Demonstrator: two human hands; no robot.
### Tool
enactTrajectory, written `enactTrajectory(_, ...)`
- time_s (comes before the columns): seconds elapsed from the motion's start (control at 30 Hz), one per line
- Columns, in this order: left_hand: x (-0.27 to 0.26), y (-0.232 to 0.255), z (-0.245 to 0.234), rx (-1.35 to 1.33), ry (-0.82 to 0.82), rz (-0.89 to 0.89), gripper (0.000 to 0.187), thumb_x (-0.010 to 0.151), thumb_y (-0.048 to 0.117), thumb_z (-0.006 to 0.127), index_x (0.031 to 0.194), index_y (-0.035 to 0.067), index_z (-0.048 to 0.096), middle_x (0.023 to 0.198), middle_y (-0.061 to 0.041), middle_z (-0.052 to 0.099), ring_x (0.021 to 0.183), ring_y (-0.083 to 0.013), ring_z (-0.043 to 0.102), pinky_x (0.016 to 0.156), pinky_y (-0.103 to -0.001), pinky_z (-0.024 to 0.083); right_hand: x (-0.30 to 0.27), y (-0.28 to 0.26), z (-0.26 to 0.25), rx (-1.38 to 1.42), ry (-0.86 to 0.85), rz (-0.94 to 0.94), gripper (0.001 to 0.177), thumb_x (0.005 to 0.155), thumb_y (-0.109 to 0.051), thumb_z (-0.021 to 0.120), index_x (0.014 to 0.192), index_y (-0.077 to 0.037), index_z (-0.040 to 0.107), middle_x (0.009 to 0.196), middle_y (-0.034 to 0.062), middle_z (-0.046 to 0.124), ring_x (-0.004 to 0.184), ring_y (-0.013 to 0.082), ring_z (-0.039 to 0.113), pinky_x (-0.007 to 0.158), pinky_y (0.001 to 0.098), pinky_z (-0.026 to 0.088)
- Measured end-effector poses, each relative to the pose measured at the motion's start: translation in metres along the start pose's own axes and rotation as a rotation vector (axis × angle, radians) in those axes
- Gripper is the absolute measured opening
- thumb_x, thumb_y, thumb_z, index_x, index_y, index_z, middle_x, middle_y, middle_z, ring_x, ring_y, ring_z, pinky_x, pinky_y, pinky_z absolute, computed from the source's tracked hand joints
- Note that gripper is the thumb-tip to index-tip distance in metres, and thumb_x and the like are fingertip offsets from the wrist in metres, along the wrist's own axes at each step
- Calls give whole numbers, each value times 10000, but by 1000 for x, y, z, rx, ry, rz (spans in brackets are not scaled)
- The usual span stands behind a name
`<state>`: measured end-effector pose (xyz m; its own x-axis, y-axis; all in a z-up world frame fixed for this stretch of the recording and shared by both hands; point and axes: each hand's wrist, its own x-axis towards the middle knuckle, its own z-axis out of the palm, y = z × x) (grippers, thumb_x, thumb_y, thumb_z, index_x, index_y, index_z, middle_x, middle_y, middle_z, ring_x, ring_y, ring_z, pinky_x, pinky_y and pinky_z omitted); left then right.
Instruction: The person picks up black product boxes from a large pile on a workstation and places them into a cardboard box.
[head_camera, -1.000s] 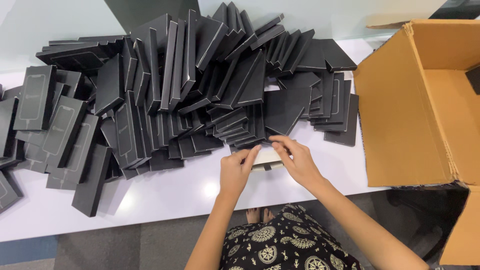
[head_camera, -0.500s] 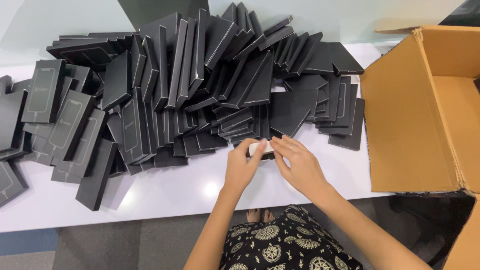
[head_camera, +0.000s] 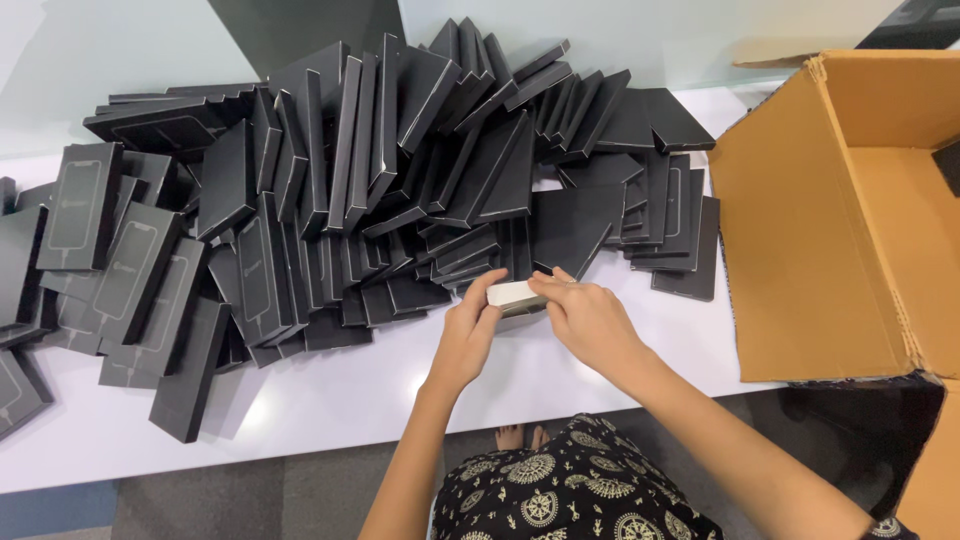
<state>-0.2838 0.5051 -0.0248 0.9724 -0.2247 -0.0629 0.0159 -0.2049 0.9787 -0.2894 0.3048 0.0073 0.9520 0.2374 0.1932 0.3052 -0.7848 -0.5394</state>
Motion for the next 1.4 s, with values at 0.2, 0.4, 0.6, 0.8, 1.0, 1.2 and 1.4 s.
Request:
enactTrajectory(0.2, -10, -1, -8, -43, 109, 172, 283, 976, 195, 601, 1251, 133, 595, 1428, -129, 592, 1244, -242, 580, 1040, -395, 457, 13, 17, -10, 183, -128, 21, 455, 854, 64, 485, 1235, -43, 709, 1274, 146, 696, 1285, 299, 619, 1080, 372, 498)
enactTrajectory(0.4, -14, 8, -2, 288, 234, 179, 149, 903, 104, 644, 960, 142, 777, 1530, -169, 486, 1380, -376, 437, 1089, -469, 411, 22, 43, -16, 466, -296, 38, 493, 900, 88, 412, 1297, -38, 675, 1444, 123, 621, 1459, 285, 463, 1190, 347, 348)
enactTrajectory(0.6, -14, 14, 10, 541, 240, 253, 355, 862, -17, 565, 1008, 166, 833, 1548, -185, 449, 1432, -414, 378, 1122, -471, 384, 20, 52, -15, 634, -315, 159, 457, 938, 62, 408, 1296, -24, 679, 1461, 118, 633, 1489, 261, 447, 1210, 354, 323)
enactTrajectory(0.8, -3, 3, 8, 286, 87, 142, 498, 937, -93, 447, 1103, 197, 816, 1609, -136, 397, 1436, -363, 385, 1159, -414, 373, 15, 46, -14, 669, -312, 251, 467, 963, 29, 405, 1338, -73, 664, 1517, 88, 564, 1503, 239, 409, 1219, 352, 294)
enactTrajectory(1.0, 0, -11, 12, 134, 130, 235, 533, 931, -108, 424, 1086, 200, 830, 1604, -149, 427, 1402, -333, 467, 1156, -388, 411, 10, 38, -10, 575, -210, 154, 444, 988, 13, 397, 1320, -78, 676, 1483, 87, 599, 1520, 254, 362, 1236, 367, 260)
enactTrajectory(1.2, -7, -6, 13, 388, 268, 464, 422, 1007, -27, 537, 1018, 275, 831, 1530, -68, 546, 1208, -257, 629, 987, -310, 547, 10, 35, -6, 460, -126, 65, 441, 992, 24, 380, 1304, -60, 681, 1451, 99, 625, 1496, 278, 411, 1254, 373, 243)
enactTrajectory(1.4, -7, 1, 11, 589, 340, 595, 381, 947, -28, 630, 977, 294, 831, 1458, -21, 607, 1055, -195, 698, 813, -275, 612, 14, 44, 0, 686, -145, 158, 426, 986, 18, 395, 1295, -36, 685, 1464, 122, 612, 1533, 271, 349, 1223, 381, 300)
